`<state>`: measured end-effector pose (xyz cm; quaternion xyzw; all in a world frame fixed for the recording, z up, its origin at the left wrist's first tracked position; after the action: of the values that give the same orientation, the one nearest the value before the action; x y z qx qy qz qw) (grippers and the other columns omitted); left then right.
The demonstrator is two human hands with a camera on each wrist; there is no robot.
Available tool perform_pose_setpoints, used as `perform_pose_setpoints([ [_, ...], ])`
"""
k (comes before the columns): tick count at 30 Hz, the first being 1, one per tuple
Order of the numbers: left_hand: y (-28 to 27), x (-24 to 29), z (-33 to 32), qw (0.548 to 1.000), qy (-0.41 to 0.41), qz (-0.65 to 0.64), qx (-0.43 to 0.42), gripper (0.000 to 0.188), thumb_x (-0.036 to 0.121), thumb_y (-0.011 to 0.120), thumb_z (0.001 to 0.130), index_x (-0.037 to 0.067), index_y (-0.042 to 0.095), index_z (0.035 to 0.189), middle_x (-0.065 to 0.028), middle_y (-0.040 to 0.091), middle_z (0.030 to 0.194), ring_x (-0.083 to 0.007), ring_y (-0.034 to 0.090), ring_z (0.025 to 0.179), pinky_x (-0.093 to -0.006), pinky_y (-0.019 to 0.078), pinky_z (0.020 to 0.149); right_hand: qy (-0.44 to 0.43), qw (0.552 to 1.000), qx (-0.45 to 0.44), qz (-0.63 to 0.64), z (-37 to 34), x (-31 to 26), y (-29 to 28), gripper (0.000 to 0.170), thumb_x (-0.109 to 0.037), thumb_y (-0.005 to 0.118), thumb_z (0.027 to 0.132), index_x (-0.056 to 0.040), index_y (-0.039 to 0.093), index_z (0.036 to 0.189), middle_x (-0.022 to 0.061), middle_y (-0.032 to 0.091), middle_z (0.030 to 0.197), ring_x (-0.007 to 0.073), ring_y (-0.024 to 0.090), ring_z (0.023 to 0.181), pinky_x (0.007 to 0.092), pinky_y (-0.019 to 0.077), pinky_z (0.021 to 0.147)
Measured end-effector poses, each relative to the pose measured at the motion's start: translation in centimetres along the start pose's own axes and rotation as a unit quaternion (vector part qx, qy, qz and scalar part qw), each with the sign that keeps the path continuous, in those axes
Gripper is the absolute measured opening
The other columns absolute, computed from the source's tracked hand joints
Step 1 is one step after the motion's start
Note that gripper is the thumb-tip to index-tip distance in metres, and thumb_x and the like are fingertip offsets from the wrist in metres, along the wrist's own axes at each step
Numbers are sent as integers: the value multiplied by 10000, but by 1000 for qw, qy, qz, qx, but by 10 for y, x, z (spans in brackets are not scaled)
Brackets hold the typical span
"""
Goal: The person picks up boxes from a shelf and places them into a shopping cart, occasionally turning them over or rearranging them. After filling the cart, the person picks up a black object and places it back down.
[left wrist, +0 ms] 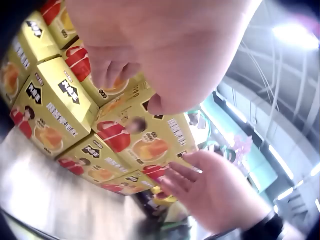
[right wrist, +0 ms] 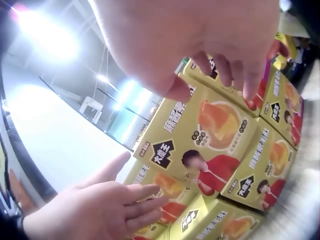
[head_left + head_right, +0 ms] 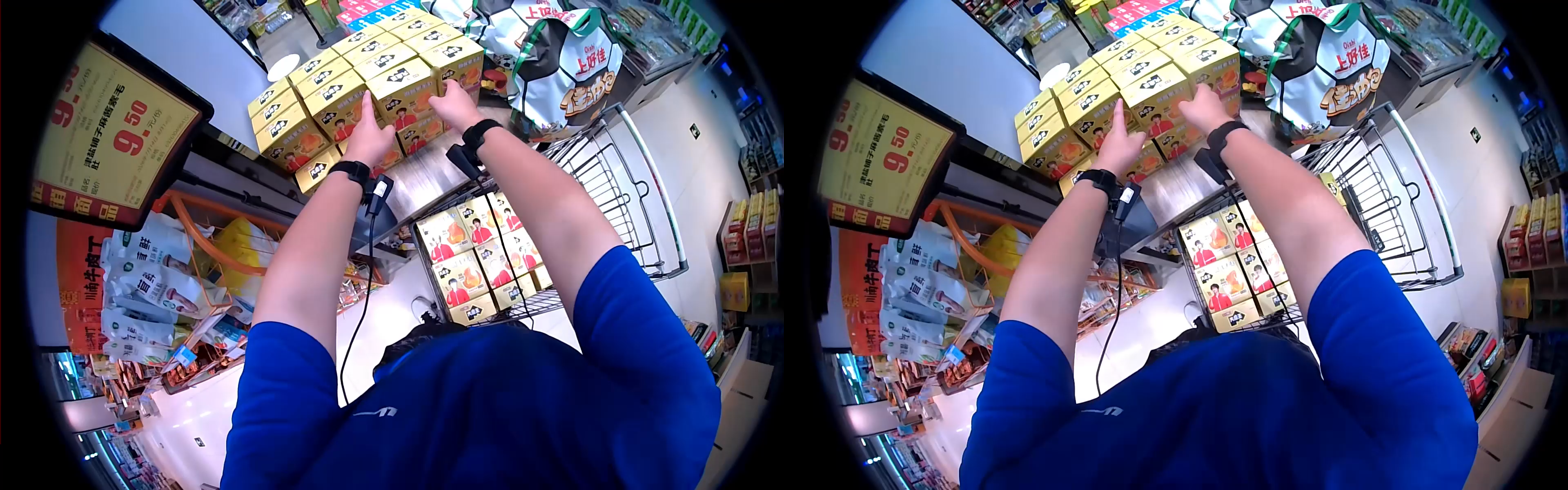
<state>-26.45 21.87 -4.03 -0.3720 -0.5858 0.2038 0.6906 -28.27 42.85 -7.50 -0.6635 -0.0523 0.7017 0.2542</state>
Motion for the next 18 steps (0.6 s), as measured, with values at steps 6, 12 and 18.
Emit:
perform_pose_setpoints([
  [6, 42, -55, 40, 997, -10, -83, -4, 884, 232, 635, 824, -13, 136, 1511, -293, 574, 1259, -361, 594, 1153, -378, 457, 981, 32, 999, 10, -35, 6, 22, 17, 557, -230, 655, 768, 77, 506, 1208, 303, 593, 1196, 390, 593, 1133, 394, 461, 973],
  [12, 18, -7, -14, 981, 76, -171, 52, 646, 204, 630, 837, -89, 408, 1368, -320, 381, 1444, -384, 369, 1370, -373, 299, 1126, -172, 981, 80, -29, -56, -47, -22, 522, -235, 706, 780, 37, 493, 1171, 227, 562, 1092, 365, 557, 1026, 404, 454, 907],
  [18, 35, 47, -129, 954, 147, -255, 55, 812, 94, 675, 836, 8, 220, 1504, -273, 293, 1515, -331, 324, 1408, -389, 292, 1133, -183, 970, 32, 153, -164, -20, -78, 634, -150, 733, 849, -55, 390, 1374, 112, 499, 1252, 218, 519, 1163, 336, 449, 967],
])
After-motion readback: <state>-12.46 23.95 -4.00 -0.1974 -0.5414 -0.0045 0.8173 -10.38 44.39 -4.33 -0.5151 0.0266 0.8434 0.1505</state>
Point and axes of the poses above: each hand's wrist, its own z-axis towards the middle knuckle, its own y-axis out of the palm, x = y × z, the point moved 10 cm from there along z, towards the middle knuckle
